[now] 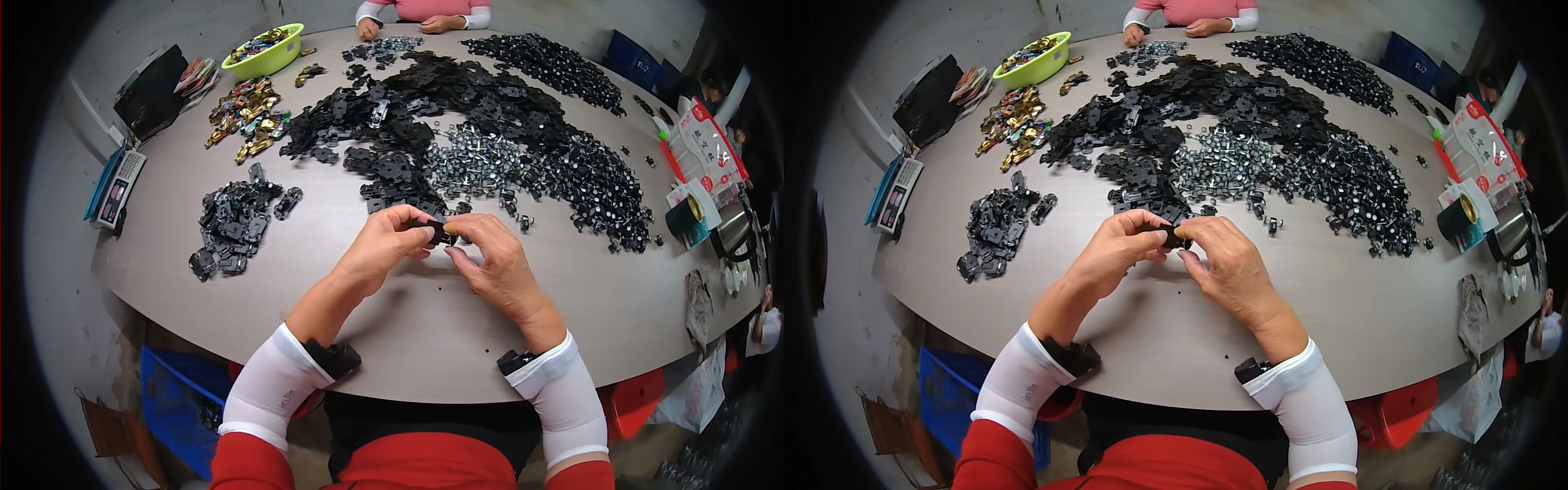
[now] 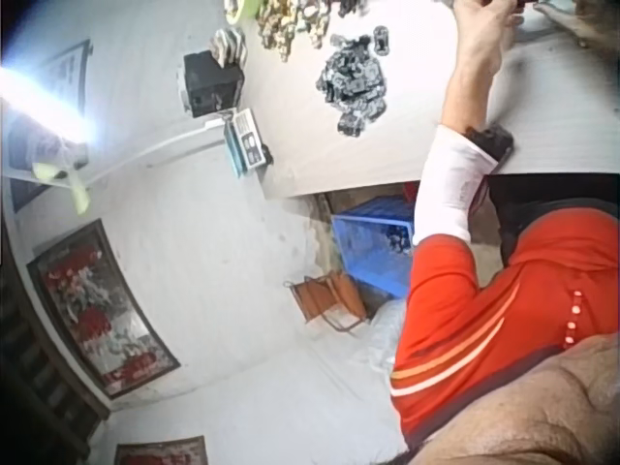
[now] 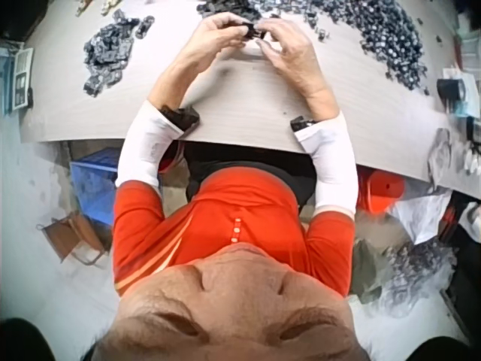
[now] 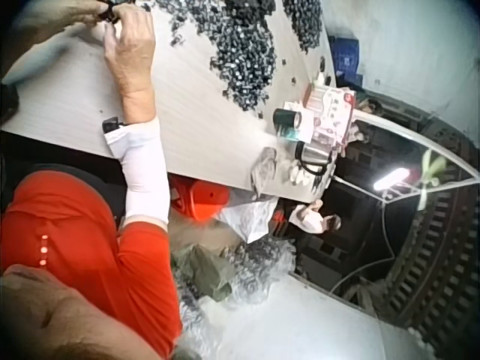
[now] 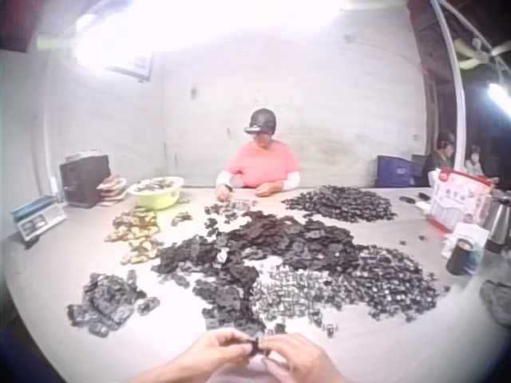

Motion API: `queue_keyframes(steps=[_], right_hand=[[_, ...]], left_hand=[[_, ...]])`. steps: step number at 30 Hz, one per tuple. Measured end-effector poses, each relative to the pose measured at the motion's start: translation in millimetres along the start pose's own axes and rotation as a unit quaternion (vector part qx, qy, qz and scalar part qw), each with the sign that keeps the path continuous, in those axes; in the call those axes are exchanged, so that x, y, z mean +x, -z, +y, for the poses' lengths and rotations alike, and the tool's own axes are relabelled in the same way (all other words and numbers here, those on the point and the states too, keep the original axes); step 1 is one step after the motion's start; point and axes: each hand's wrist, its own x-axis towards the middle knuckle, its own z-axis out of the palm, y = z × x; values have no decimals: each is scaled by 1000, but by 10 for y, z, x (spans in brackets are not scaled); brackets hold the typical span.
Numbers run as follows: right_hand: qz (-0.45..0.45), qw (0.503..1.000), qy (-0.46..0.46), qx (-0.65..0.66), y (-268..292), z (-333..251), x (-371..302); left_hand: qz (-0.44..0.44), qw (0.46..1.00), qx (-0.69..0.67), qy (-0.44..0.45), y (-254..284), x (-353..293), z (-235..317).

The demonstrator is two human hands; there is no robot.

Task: The person sits at a table and assembles small black plastic components by hand. They repeatedly pick up two separate pieces, align them, and press them together to form a single unit, placing the finished assembly on the table. The process is repetitive, focusing on manual dexterity to join the parts.

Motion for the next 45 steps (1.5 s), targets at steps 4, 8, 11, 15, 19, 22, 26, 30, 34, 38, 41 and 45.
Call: queue_keyframes(steps=[4,8,11,15,19,22,26,30,34,38,41,45], right_hand=[[19,1000,4,-22,24,44,6],[36,999,-2,-13,11,3,25],[22,999,6,-34,5,25,16],[-7,999,-14,-36,0,21,8],[35,999,13,-30,10,8,28],[-8,1000,-13,-20,17,-4,20],[-29,998,-41,-27,11,0,15],[-10,998,-65,7,3,-2,14],[7,998,-60,14,-7,-36,26],[9,996,-80,36,23,2,-4],[7,990,-126,64,140,72,24],[106,952,-286,-33,523,500,-83]], left_hand=[[34,995,-92,30,-96,83,-44],[33,988,-148,30,-7,113,-181],[30,986,-163,34,14,110,-187],[27,986,-163,30,10,81,-160],[28,990,-140,11,-20,68,-166],[32,988,-153,17,-24,57,-195],[35,983,-178,28,-43,54,-209],[16,975,-221,19,-47,55,-208],[1,974,-225,10,-60,27,-215],[1,980,-197,1,-91,38,-194],[9,982,-186,18,-93,54,-209],[21,977,-208,37,-110,67,-153]])
